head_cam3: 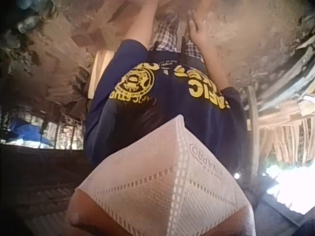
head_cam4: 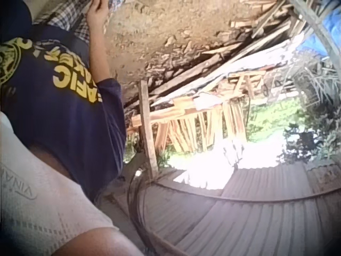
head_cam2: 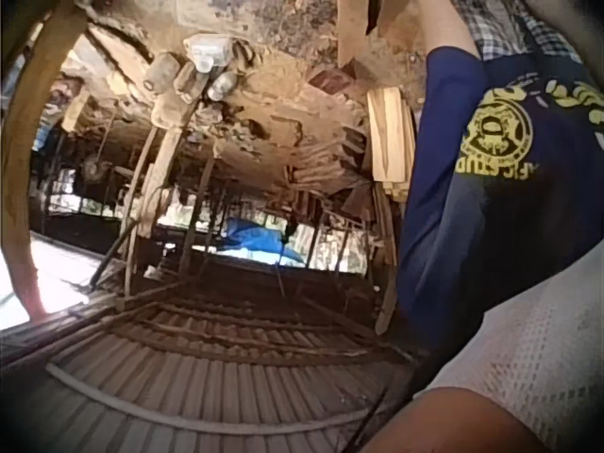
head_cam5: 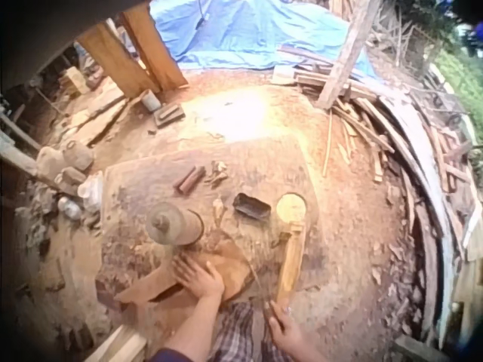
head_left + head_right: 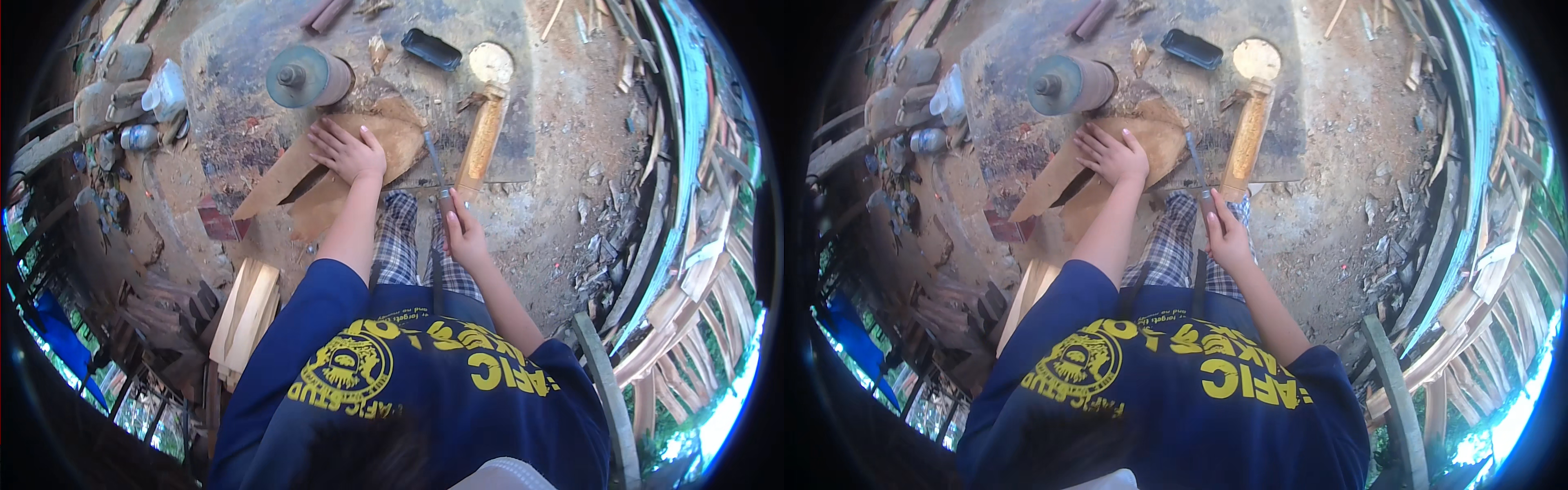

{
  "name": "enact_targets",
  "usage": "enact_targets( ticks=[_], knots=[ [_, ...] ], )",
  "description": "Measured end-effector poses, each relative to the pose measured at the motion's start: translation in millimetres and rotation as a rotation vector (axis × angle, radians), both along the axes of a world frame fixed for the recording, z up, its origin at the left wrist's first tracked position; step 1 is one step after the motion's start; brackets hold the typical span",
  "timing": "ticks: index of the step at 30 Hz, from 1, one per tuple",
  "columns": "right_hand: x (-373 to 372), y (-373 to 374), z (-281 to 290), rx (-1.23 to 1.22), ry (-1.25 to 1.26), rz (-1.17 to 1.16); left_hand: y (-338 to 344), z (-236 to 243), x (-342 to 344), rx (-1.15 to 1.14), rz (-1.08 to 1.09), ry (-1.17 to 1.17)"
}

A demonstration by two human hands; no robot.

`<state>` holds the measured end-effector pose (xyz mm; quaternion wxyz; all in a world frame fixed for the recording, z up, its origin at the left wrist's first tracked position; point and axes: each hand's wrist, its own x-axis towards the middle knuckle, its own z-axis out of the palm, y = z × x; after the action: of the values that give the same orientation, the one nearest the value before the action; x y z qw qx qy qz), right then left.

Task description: Using a hand chisel to carve and shape the edge of a curved wood slab.

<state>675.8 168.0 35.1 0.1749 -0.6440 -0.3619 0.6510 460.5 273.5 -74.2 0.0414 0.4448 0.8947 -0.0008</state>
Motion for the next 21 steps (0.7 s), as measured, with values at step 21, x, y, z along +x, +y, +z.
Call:
enact_targets(
  ticks=[21],
  knots=[
    [-4.7,-9.5,-66.7,0.090,0.031,-0.015,-6.1,-14.2,-5.7,0.055,-0.013,-0.049]
  ],
)
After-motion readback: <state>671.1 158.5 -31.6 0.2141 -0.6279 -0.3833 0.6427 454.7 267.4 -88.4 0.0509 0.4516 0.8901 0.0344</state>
